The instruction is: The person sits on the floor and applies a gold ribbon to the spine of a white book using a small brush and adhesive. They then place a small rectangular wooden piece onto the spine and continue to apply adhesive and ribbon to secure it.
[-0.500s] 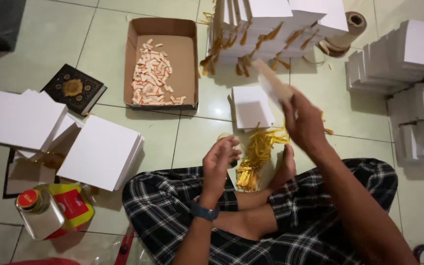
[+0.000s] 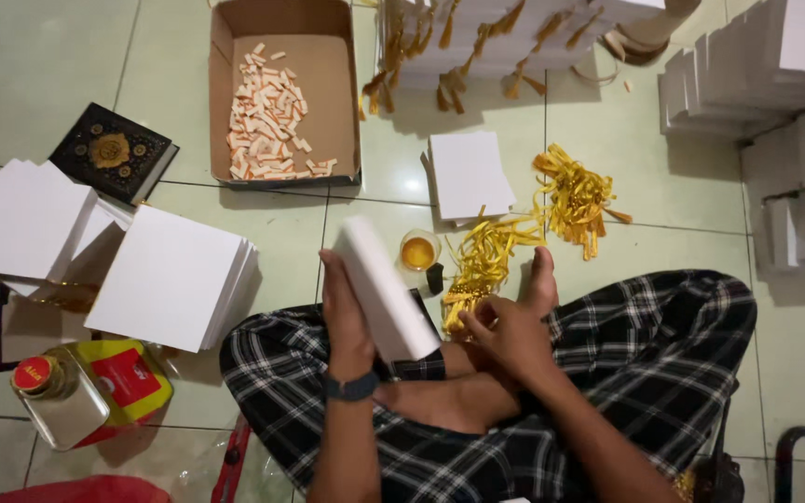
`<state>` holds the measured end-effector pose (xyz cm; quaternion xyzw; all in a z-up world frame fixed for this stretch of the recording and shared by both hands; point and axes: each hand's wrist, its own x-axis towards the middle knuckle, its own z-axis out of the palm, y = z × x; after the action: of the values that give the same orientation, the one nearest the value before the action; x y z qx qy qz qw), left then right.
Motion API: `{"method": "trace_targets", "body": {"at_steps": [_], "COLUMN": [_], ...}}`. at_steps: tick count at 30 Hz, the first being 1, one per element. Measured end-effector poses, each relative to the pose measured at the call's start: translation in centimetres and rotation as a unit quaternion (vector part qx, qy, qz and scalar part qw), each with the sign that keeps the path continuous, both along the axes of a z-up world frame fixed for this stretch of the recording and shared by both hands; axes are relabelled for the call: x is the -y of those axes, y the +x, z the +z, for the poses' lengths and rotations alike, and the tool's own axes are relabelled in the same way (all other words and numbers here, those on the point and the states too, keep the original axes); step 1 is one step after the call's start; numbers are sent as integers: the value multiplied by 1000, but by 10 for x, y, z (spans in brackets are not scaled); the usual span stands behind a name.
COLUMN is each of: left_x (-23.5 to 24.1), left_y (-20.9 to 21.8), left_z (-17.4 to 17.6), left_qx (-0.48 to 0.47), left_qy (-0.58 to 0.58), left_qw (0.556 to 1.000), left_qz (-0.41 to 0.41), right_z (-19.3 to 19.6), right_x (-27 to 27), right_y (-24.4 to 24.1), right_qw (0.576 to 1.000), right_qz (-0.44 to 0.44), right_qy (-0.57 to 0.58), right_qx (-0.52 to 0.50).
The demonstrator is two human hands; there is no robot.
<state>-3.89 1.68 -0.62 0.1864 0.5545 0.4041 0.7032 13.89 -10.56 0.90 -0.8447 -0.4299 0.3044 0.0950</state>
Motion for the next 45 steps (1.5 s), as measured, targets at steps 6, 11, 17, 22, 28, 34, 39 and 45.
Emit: {"method": "trace_targets", "body": {"at_steps": [6, 11, 17, 22, 28, 34, 39, 45], "left_x": [-15, -5, 5, 5, 0, 6, 11, 20], "left_y": [-8, 12, 23, 20, 23, 25, 30, 32], "left_z": [-103, 4, 28, 3, -10, 3, 0, -8], "left_qx": [424, 124, 69, 134, 234, 178, 159, 179], "left_qy": [2, 45, 54, 22, -31, -7, -16, 152], "left_qw": [905, 991, 996, 991, 971, 982, 983, 960], "left_qz": [-39, -16, -22, 8, 27, -55, -92, -152], "right_z": [-99, -51, 6, 52, 38, 102, 109, 100], "right_x": [13, -6, -11, -3, 39, 35, 0, -13], "right_y": [24, 7, -6, 2, 53, 61, 9, -31], "right_qw": [986, 987, 996, 995, 940, 597, 905, 918], "right_qz": [46, 30, -25, -93, -113, -98, -259, -109], "right_qy": [-120, -135, -70, 37, 323, 478, 133, 160], "right_qx": [109, 80, 57, -21, -22, -637, -309, -345]}}
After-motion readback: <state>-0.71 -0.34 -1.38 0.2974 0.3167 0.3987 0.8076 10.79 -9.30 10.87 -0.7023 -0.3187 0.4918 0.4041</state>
